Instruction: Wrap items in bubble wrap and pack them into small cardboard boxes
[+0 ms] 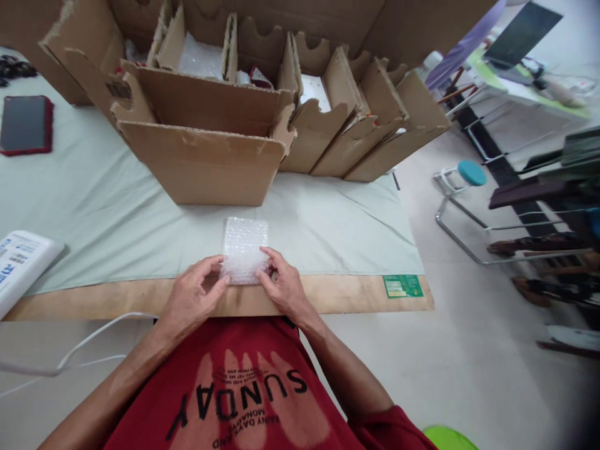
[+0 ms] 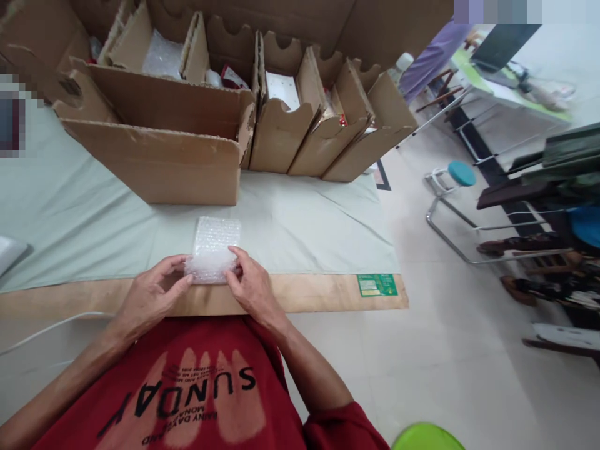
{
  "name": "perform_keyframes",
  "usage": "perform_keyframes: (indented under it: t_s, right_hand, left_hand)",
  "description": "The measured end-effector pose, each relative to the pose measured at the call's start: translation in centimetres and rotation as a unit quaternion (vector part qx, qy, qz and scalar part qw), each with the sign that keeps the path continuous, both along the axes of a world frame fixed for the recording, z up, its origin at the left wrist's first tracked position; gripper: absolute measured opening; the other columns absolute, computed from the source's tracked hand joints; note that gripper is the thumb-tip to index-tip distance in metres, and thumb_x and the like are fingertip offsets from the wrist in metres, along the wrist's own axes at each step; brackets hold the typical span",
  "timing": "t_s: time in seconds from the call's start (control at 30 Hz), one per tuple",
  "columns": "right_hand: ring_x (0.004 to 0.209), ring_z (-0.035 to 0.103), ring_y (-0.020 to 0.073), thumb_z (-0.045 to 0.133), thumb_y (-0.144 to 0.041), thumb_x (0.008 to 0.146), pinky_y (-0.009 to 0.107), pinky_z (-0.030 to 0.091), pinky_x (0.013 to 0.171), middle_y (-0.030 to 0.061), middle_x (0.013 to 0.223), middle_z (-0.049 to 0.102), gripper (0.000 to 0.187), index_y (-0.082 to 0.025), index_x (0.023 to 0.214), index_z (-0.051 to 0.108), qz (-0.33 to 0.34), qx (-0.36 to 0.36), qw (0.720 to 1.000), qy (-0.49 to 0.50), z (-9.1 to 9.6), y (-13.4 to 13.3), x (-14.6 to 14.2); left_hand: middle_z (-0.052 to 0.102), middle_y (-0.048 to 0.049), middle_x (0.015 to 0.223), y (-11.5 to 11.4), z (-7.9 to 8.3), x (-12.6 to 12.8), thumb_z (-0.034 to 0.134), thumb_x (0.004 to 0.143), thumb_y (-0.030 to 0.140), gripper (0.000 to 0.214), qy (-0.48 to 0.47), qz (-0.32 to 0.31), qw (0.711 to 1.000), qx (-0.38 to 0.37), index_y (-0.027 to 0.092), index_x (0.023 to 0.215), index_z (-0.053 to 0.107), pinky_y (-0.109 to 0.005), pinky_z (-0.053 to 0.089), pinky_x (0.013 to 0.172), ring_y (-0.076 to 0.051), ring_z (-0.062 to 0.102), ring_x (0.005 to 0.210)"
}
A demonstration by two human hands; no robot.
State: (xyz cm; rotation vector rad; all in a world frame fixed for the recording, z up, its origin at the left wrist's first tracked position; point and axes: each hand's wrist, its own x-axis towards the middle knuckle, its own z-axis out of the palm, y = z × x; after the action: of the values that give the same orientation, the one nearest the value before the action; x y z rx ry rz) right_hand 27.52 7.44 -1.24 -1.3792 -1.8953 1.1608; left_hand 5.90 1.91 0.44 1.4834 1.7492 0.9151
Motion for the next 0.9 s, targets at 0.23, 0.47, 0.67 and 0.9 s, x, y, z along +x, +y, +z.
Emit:
perform_keyframes:
  t_s: [0.23, 0.47, 0.67, 0.9]
  right_hand:
    - [0.077, 0.064, 0.0178, 0.058, -0.022, 0.092, 0.032, 0.053, 0.08, 0.0035, 0.095, 0.071, 0.059, -0.021, 0.15, 0.049, 0.001, 0.048, 0.996, -0.079, -0.2, -0.4, -0.6]
    - [0.091, 0.065, 0.025, 0.06, -0.024, 0.096, 0.04, 0.054, 0.087, 0.0097, 0.102, 0.071, 0.051, -0.017, 0.146, 0.051, 0.004, 0.188, 0.975, -0.114, 1.0, -1.0, 1.3]
    - [0.14, 0.049, 0.0319, 0.061, -0.013, 0.092, 0.047, 0.047, 0.103, 0.0161, 0.151, 0.057, 0.048, -0.02, 0.139, 0.058, 0.214, 0.262, 0.926, -0.17, 1.8, -1.1, 2.3]
    - [0.123, 0.064, 0.0258, 0.05, -0.012, 0.103, 0.043, 0.048, 0.099, 0.0126, 0.128, 0.074, 0.028, -0.018, 0.124, 0.068, 0.215, 0.262, 0.933, -0.125, 0.8, 0.4, 1.6]
  left_hand:
    - [0.079, -0.0045, 0.084, 1.0, -1.4, -0.1, 0.055, 0.093, 0.041, 0.027, 0.119, 0.012, 0.992, 0.041, 0.021, 0.102, 0.072, -0.03, 0.054, 0.071, -0.02, 0.072, 0.073]
    - [0.078, -0.0049, 0.079, 1.3, -2.0, 0.2, 0.056, 0.093, 0.03, 0.026, 0.228, -0.008, 0.973, 0.043, 0.021, 0.113, 0.071, -0.032, 0.051, 0.07, -0.025, 0.074, 0.076]
    - [0.074, -0.0022, 0.074, 1.4, -1.7, 0.3, 0.059, 0.095, 0.028, 0.03, 0.27, -0.017, 0.962, 0.037, 0.019, 0.122, 0.067, -0.032, 0.049, 0.066, -0.024, 0.071, 0.07]
    - [0.07, -0.0144, 0.131, -0.6, 0.3, -0.4, 0.062, 0.096, 0.026, 0.026, 0.237, -0.138, 0.938, 0.211, 0.021, 0.122, 0.066, -0.045, 0.052, 0.101, -0.03, 0.064, 0.121]
